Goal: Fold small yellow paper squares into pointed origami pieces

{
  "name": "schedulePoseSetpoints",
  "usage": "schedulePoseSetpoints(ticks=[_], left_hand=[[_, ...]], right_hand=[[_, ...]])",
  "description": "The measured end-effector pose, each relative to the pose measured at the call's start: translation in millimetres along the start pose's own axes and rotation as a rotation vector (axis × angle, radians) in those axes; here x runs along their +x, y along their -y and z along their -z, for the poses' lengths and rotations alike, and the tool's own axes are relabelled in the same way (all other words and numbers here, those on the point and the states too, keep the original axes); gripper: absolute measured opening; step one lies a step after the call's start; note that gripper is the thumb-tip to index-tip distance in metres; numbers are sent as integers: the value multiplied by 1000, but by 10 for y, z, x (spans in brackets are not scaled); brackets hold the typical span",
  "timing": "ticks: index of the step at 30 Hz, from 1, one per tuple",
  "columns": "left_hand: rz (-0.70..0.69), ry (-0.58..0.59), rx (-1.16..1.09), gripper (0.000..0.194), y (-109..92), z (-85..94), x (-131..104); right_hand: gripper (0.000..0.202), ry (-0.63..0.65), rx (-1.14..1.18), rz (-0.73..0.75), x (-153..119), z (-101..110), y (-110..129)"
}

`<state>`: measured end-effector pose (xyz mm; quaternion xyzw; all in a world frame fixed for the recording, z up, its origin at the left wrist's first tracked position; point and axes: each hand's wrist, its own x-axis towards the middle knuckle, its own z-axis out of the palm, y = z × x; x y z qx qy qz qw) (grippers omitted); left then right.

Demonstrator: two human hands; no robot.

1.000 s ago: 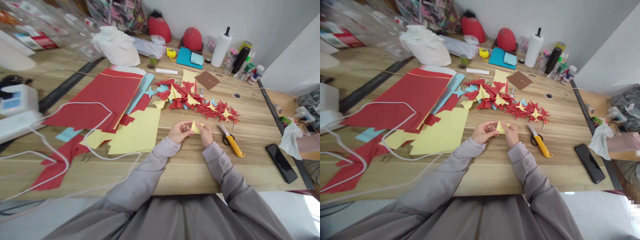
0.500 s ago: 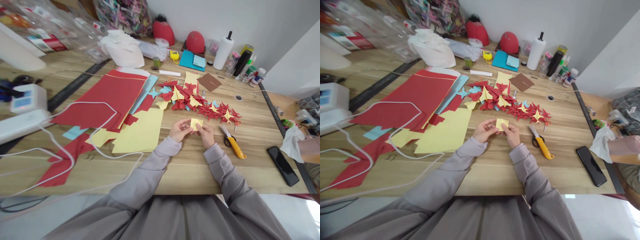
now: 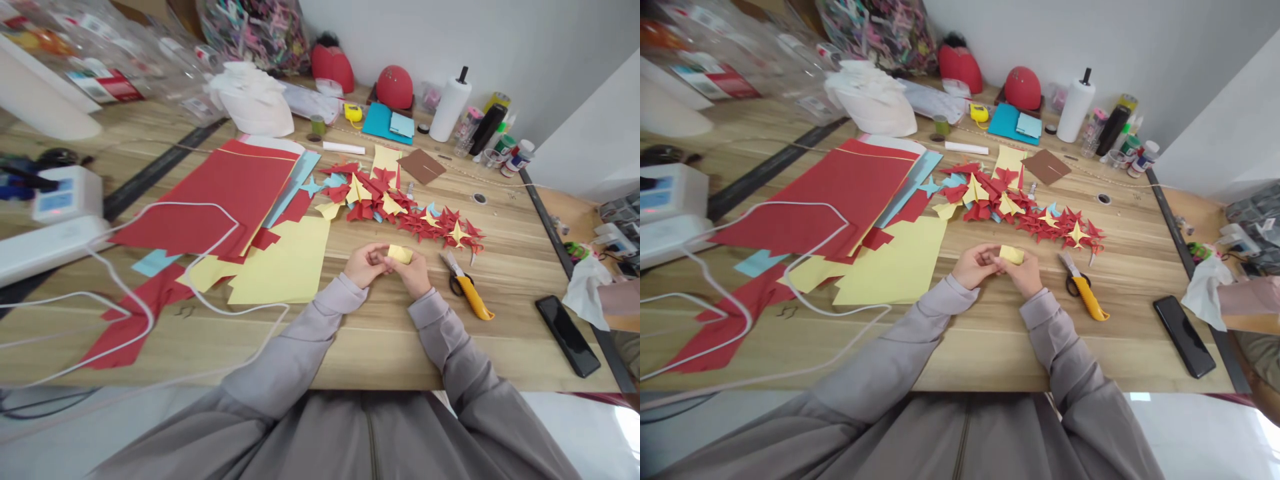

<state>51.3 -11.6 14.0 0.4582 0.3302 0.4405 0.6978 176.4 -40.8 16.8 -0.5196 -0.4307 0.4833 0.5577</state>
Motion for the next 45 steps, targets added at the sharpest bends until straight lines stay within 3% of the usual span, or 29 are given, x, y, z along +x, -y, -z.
schedulePoseSetpoints(ticks=[9, 18, 23, 34, 45], left_hand=[[-31, 60, 52, 53, 19, -6, -25], [11, 85, 27, 54, -33, -37, -39], [1, 8, 40, 48, 10, -60, -25], [-41, -143, -25, 49, -42, 25, 42], [-15, -73, -81, 58, -11, 14, 23]], right_hand=[[31, -5, 25, 10, -12, 20, -8], [30, -96, 61, 15, 36, 50, -78], [27, -94, -11, 92, 35, 55, -52], [29, -75, 48, 19, 50, 46, -62], [32, -84, 141, -18, 57, 70, -71]])
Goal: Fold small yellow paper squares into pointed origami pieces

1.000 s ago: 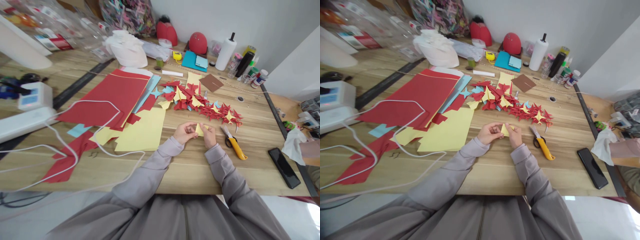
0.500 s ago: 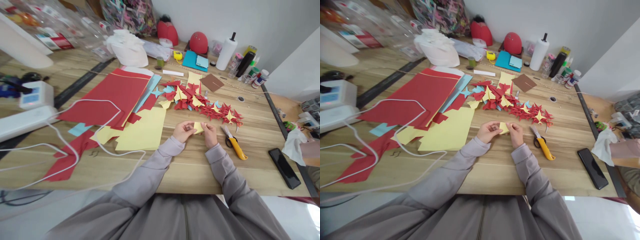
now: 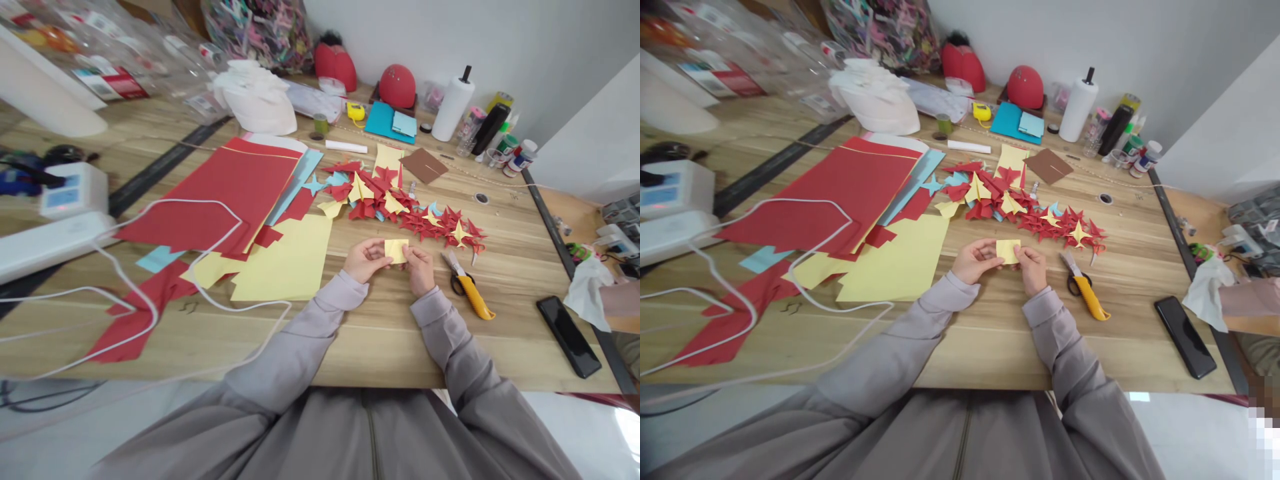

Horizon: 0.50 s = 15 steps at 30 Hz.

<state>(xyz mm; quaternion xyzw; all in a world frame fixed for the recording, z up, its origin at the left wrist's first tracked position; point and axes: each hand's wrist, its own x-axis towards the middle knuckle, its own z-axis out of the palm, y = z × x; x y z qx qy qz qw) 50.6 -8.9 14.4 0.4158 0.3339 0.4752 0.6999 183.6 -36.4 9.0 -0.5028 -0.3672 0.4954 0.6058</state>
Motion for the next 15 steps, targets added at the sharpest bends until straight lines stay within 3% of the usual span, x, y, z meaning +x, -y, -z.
schedulePoseSetpoints(ticks=[3, 9, 15], left_hand=[[-10, 19, 65, 57, -8, 2, -10], [14, 84, 196, 52, -6, -32, -56], [39, 114, 190, 54, 13, -49, -74]], right_hand=[[33, 13, -9, -19, -8, -4, 7], [26, 52, -164, 78, -54, -35, 43], [34, 20, -145, 31, -60, -43, 58]])
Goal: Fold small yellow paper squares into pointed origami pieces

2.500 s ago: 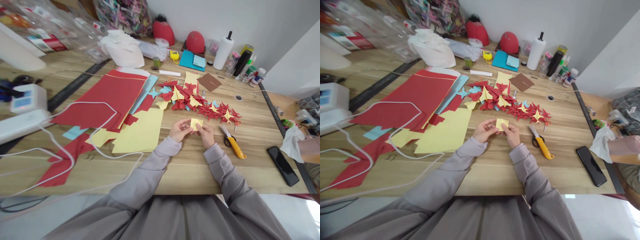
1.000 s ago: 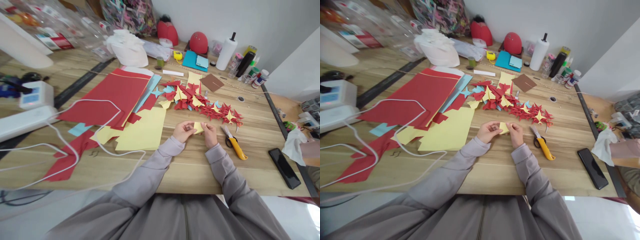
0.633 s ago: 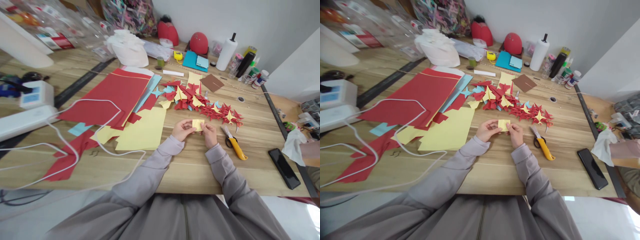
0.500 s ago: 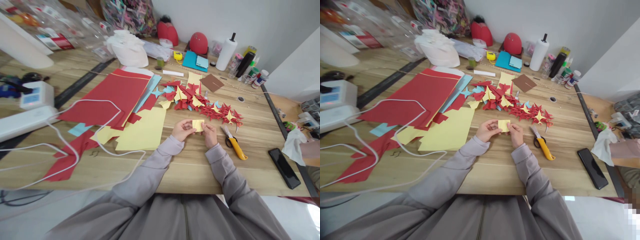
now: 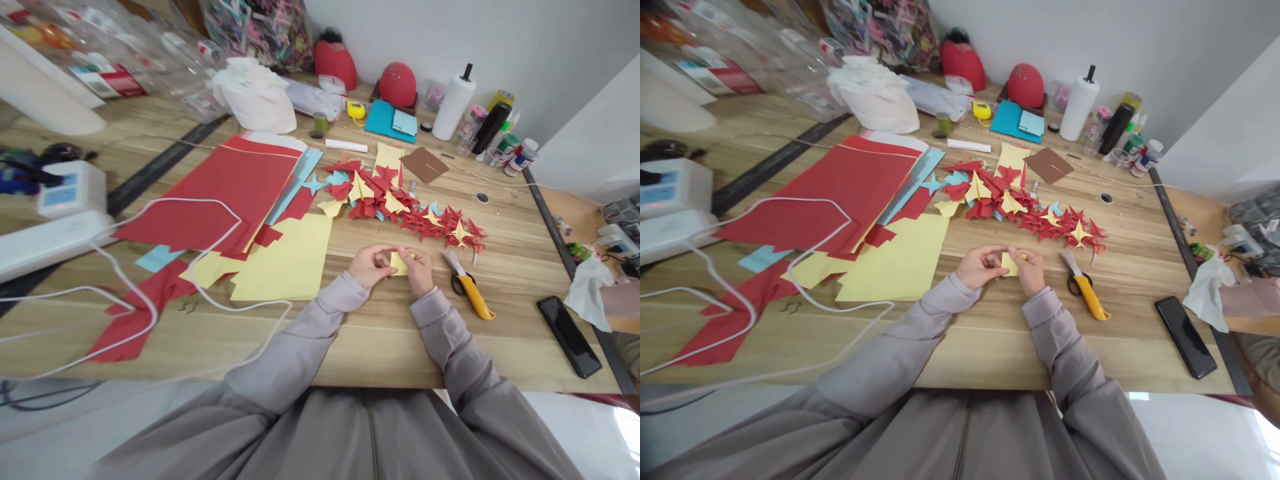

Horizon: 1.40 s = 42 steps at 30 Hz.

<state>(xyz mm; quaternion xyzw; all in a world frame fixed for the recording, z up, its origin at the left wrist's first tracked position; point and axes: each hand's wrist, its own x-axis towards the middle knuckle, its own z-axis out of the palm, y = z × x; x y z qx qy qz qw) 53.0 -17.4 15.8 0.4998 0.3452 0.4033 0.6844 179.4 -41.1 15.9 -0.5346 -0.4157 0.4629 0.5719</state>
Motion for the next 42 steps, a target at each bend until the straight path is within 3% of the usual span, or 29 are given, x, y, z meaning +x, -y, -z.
schedulePoseSetpoints(ticks=[7, 15, 22, 31, 42], left_hand=[[-33, -6, -63, 51, 0, 5, 18], [-18, -167, -210, 52, -40, 109, 96], [26, -149, -273, 59, -25, 92, 92], [58, -71, -321, 53, -51, 96, 93], [60, -134, -340, 44, -72, 85, 91]], right_hand=[[32, -64, 80, 16, 39, 26, -59], [33, -44, 94, 7, 65, 23, -28], [36, -129, 35, 7, 75, 45, -58], [36, -138, 93, -27, 73, 46, -61], [35, -163, 80, 2, 99, 48, -62]])
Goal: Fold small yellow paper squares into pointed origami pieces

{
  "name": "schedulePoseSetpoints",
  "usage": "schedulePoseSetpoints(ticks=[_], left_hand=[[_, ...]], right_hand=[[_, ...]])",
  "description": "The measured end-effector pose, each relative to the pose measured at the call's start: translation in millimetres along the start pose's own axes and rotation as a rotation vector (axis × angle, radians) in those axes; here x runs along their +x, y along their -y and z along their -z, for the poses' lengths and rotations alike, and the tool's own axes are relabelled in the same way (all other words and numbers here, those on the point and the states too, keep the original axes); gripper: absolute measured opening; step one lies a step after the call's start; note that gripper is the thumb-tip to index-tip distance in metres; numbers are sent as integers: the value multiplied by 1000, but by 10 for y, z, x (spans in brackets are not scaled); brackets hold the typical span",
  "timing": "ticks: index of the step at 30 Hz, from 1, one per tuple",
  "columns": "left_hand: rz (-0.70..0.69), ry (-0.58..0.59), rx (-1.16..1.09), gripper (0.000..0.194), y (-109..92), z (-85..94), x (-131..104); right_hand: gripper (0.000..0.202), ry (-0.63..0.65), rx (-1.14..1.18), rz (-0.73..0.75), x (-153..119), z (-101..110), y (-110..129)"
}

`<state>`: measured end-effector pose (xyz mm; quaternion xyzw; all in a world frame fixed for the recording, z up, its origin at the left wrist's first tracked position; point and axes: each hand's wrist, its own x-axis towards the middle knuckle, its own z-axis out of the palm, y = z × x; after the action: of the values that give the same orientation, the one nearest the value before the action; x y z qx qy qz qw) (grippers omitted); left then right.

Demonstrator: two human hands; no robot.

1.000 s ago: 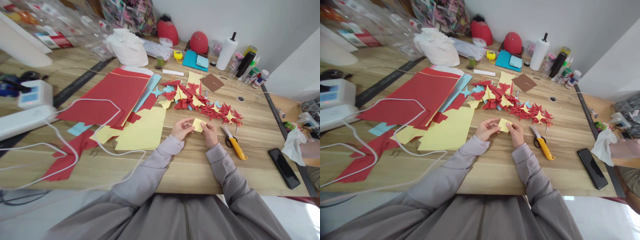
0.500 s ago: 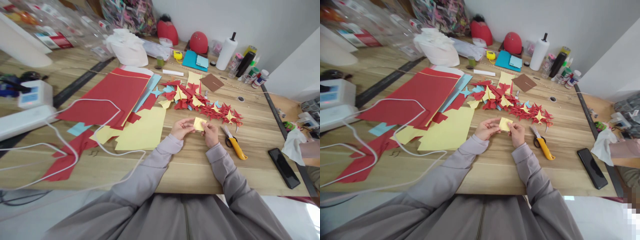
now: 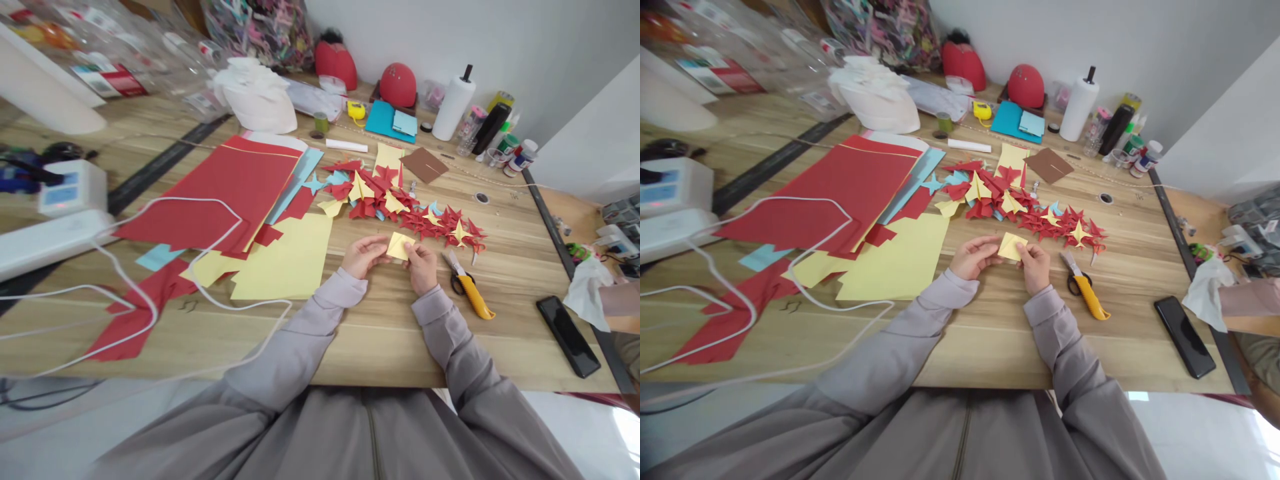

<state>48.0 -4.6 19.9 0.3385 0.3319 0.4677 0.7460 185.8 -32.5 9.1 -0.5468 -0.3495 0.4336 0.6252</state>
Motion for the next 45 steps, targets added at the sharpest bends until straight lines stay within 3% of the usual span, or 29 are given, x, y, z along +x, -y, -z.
schedulePoseSetpoints(ticks=[5, 13, 17, 22, 26, 31, 37, 45], left_hand=[[-110, -34, 187, 45, 70, -21, 2], [-395, -287, 463, 15, 72, 75, 28], [-608, -174, 692, 6, 69, 54, -23], [-708, -42, 834, 12, 57, -1, -103], [-650, -53, 748, 20, 47, -27, -137], [-445, -133, 497, 40, 68, 9, -40], [-291, -136, 395, 25, 87, 43, 41], [-241, -93, 282, 29, 70, -4, 16]], right_hand=[[33, 27, -41, -1, -26, -34, 17], [29, 92, -9, 12, -49, -35, 22], [28, 190, -9, -3, -71, -26, 46], [26, 195, 6, -12, -53, -21, 24], [25, 158, 57, -18, -33, -12, -5], [26, 157, 6, 3, -45, -14, 4], [24, 191, -47, 49, -78, -40, 31], [26, 192, -31, 63, -64, -27, 20]])
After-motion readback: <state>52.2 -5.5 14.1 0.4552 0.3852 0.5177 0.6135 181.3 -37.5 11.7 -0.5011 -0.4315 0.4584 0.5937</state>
